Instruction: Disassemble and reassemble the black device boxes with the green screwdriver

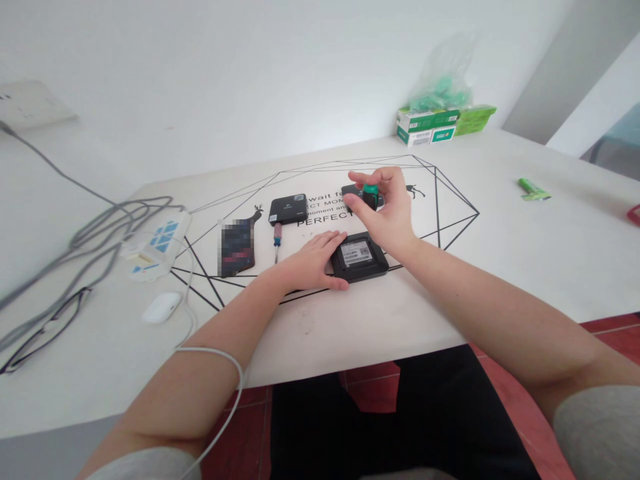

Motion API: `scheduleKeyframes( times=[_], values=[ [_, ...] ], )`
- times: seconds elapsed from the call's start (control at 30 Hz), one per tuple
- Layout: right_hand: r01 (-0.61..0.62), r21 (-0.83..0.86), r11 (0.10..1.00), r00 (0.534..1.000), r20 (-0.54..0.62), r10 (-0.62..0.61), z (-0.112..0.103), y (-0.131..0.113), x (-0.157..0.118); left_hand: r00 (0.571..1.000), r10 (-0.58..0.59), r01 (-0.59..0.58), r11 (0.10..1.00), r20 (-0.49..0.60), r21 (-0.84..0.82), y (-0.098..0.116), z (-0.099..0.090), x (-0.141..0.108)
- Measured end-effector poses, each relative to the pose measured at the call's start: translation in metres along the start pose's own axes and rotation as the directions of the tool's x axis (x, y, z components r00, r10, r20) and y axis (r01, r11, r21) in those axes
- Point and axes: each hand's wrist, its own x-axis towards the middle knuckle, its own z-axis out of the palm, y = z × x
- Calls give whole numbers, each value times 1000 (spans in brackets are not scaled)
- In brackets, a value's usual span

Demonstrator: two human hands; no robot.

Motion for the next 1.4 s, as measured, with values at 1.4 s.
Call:
scheduleKeyframes(
  times=[1.4],
  values=[
    [171,-129,977,985,40,-167,-9,-1,4,1000,15,-14,1000,-23,6,-2,2,0]
  ],
)
